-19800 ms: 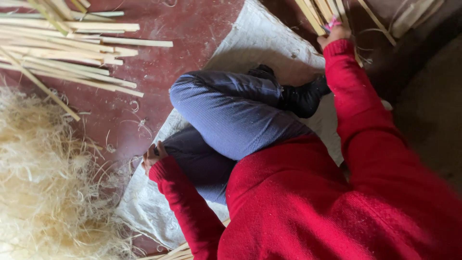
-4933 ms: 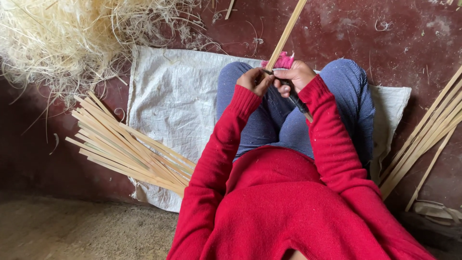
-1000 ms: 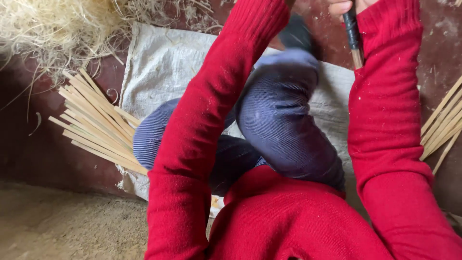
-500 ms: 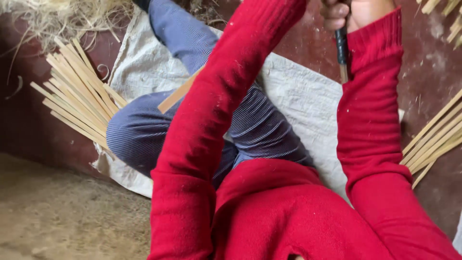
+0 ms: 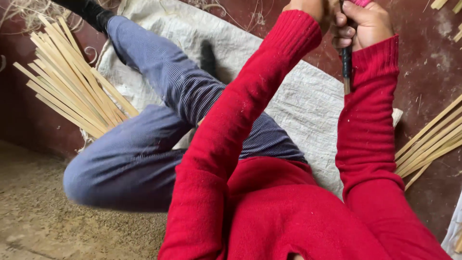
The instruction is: Shaving thin bamboo strips using a small knife while sitting on the floor
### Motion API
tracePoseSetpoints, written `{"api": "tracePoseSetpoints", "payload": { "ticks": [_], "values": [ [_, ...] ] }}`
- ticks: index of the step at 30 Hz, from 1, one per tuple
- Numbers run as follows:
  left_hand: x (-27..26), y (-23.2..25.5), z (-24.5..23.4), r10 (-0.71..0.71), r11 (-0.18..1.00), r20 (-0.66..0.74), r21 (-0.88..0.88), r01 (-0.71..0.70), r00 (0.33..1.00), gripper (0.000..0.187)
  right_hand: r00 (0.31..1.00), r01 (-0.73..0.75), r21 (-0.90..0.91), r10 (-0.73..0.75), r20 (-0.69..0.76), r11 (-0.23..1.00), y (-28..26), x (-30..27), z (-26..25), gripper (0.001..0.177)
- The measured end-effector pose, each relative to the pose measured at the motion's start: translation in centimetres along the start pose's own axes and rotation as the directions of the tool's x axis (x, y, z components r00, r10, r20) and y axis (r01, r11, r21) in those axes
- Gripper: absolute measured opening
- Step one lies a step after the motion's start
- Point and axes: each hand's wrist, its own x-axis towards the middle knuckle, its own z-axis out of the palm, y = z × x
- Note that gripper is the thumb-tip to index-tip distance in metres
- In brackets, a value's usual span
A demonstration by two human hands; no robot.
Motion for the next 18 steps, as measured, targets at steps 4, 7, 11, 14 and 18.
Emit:
{"api": "tracePoseSetpoints", "payload": {
  "ticks": [4, 7, 11, 14, 18],
  "values": [
    [-1.9, -1.3, 2.6, -0.019, 1.0, 0.008, -0.008, 0.019, 1.0, 0.034, 0.997, -0.077, 0.039, 0.078, -0.005, 0.996, 1.6, 0.4, -2.4, 0.005],
    [0.0, -4.0, 7.1, -0.037, 0.999, -0.012, -0.019, 0.037, 0.999, 0.035, 0.991, -0.131, -0.008, 0.131, -0.033, 0.991, 1.5, 0.1, -2.0, 0.007],
    [-0.3, -4.7, 8.2, 0.037, 0.996, 0.055, -0.085, -0.032, 0.998, 0.029, 0.989, -0.143, 0.053, 0.144, -0.031, 0.988, 2.7, 0.0, -2.9, 0.006],
    [1.1, -6.9, 11.2, 0.143, 0.985, -0.046, -0.095, -0.146, 0.989, 0.057, 0.992, -0.122, 0.045, 0.123, -0.029, 0.992, 3.4, -0.7, -2.1, 0.012],
    [-0.7, -7.5, 8.7, 0.053, 0.974, -0.087, -0.215, -0.07, 0.995, 0.038, 0.991, -0.134, -0.01, 0.134, 0.014, 0.991, 5.2, 0.9, -1.3, 0.004]
  ]
}}
